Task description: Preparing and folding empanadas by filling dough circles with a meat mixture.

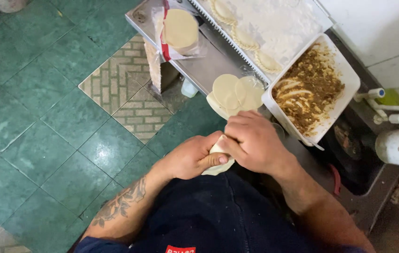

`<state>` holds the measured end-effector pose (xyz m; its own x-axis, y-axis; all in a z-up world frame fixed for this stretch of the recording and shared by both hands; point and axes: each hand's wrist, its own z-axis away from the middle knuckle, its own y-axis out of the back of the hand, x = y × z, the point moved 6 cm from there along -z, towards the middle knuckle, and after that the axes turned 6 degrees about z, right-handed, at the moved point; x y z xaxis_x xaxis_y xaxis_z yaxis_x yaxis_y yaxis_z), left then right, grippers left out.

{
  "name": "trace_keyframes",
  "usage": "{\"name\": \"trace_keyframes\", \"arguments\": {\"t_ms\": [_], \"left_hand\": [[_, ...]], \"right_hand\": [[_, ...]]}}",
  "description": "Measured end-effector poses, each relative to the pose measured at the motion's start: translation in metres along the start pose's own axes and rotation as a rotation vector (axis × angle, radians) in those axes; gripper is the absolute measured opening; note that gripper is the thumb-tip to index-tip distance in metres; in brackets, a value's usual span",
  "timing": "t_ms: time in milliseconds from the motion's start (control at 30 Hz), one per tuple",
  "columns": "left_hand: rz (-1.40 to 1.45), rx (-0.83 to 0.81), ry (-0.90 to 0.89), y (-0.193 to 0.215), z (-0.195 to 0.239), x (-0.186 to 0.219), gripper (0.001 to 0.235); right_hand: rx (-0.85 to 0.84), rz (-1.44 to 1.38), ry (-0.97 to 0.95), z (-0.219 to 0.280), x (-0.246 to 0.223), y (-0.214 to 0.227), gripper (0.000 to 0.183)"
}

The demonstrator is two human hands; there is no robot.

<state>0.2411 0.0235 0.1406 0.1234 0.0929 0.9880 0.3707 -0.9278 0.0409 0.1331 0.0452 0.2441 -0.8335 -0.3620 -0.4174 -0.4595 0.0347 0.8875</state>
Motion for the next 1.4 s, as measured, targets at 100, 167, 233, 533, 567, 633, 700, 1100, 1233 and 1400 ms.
{"name": "trace_keyframes", "arguments": {"t_ms": [100, 167, 233, 533, 567, 633, 700, 1100, 1233, 1400], "left_hand": [[-0.015, -0.054, 0.050, -0.003, 0.000, -0.009, 0.042], [0.012, -0.066, 0.078, -0.001, -0.003, -0.006, 0.043], [0.044, -0.079, 0.108, -0.002, -0.001, -0.008, 0.044], [0.573, -0.071, 0.125, -0.012, -0.003, -0.042, 0.058], [0.643, -0.060, 0.112, -0.013, -0.001, -0.045, 0.060], [0.711, -0.053, 0.096, -0.018, -0.004, -0.045, 0.063], [0.811, 0.142, 0.113, -0.015, -0.008, -0.046, 0.064], [0.920, 0.382, -0.087, -0.023, -0.011, -0.051, 0.069], [0.988, 0.335, -0.068, -0.021, -0.010, -0.040, 0.073], [1.014, 0.301, -0.096, -0.013, -0.009, -0.029, 0.084]], "right_hand": [[-0.021, -0.005, -0.078, 0.015, 0.014, -0.017, 0.031], [-0.039, -0.026, -0.124, 0.018, 0.023, -0.022, 0.031], [-0.061, -0.049, -0.173, 0.020, 0.023, -0.022, 0.031], [-0.072, 0.051, -0.334, 0.047, 0.044, -0.047, 0.023], [-0.041, -0.006, -0.345, 0.046, 0.041, -0.044, 0.019], [-0.006, -0.058, -0.357, 0.044, 0.037, -0.036, 0.018], [-0.040, -0.235, -0.560, 0.049, 0.044, -0.032, 0.043], [-0.024, -0.393, -0.458, 0.051, 0.029, -0.024, 0.092], [-0.015, -0.394, -0.376, 0.064, 0.027, -0.029, 0.071], [0.005, -0.644, -0.482, 0.060, 0.027, -0.024, 0.083]]}}
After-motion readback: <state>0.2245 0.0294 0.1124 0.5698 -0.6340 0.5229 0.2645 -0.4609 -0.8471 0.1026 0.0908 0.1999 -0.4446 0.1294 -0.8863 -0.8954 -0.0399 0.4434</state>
